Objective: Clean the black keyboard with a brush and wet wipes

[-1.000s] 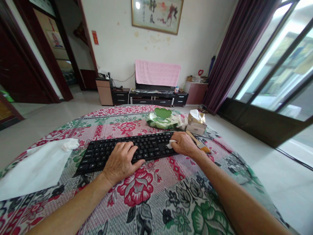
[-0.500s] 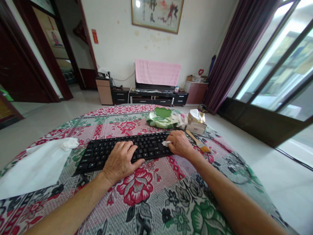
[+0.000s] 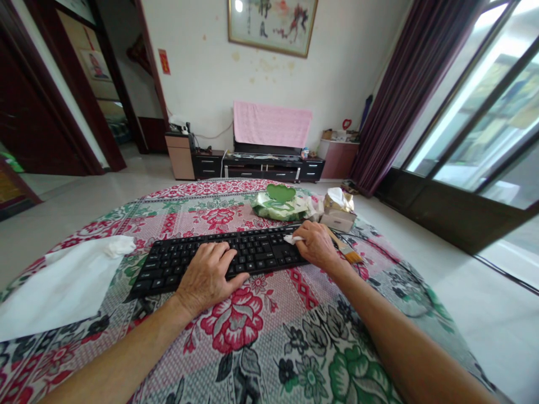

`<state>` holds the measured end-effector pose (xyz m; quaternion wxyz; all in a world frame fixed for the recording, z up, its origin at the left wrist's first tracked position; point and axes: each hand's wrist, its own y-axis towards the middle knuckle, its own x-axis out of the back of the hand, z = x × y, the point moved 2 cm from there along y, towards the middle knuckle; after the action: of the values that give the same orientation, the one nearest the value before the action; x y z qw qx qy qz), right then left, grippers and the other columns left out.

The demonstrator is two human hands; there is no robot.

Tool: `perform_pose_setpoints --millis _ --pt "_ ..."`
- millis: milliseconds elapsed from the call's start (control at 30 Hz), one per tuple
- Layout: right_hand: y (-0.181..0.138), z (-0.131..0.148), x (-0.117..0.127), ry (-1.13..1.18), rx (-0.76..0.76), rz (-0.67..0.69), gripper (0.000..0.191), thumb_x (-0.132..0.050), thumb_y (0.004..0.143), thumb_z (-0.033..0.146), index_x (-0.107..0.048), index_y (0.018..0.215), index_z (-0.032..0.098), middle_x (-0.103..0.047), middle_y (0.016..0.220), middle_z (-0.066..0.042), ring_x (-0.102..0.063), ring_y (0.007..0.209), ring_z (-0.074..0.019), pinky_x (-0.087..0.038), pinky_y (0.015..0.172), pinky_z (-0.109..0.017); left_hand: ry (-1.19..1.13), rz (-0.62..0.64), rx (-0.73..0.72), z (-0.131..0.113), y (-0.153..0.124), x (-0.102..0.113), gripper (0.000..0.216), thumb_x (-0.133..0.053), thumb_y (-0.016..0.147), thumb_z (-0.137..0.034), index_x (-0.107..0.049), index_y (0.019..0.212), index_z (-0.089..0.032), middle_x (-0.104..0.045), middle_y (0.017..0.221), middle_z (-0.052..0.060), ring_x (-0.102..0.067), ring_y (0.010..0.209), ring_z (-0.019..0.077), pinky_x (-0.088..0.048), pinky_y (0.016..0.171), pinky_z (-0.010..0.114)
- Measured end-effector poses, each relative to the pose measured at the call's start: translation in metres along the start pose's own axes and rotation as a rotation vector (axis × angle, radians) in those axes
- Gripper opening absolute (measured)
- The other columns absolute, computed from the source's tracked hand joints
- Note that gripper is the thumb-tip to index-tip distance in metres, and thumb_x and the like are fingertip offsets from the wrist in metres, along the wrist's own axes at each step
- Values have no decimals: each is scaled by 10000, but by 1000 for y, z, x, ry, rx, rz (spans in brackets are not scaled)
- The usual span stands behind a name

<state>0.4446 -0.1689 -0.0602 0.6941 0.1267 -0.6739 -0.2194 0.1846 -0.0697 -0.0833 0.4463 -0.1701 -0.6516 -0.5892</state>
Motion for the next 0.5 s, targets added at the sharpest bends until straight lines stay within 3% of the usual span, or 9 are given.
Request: perform_pose_setpoints --millis 167,400,500 --pt "0 -1 -4 -6 -12 46 238 -483 829 186 -718 863 212 -620 881 -57 -521 843 -184 -320 785 -302 2 0 -3 0 0 -1 463 -583 808 -537 -632 1015 -126 -623 1029 149 -551 987 306 -476 832 478" --pt "-1 -27 5 -204 -300 42 252 -465 819 217 -711 781 181 -602 805 -85 -511 792 -208 -315 725 -322 17 5 -2 0 0 -1 459 -581 812 -535 -626 1019 -127 -618 1031 146 -548 979 304 -477 829 478" --pt "0 -24 3 -110 -230 -12 262 -462 824 193 -721 854 205 -616 881 -77 -511 841 -206 -316 759 -322 13 1 1 -1 0 0 461 -590 806 -536 -630 1007 -123 -617 1021 147 -549 982 304 -475 836 474"
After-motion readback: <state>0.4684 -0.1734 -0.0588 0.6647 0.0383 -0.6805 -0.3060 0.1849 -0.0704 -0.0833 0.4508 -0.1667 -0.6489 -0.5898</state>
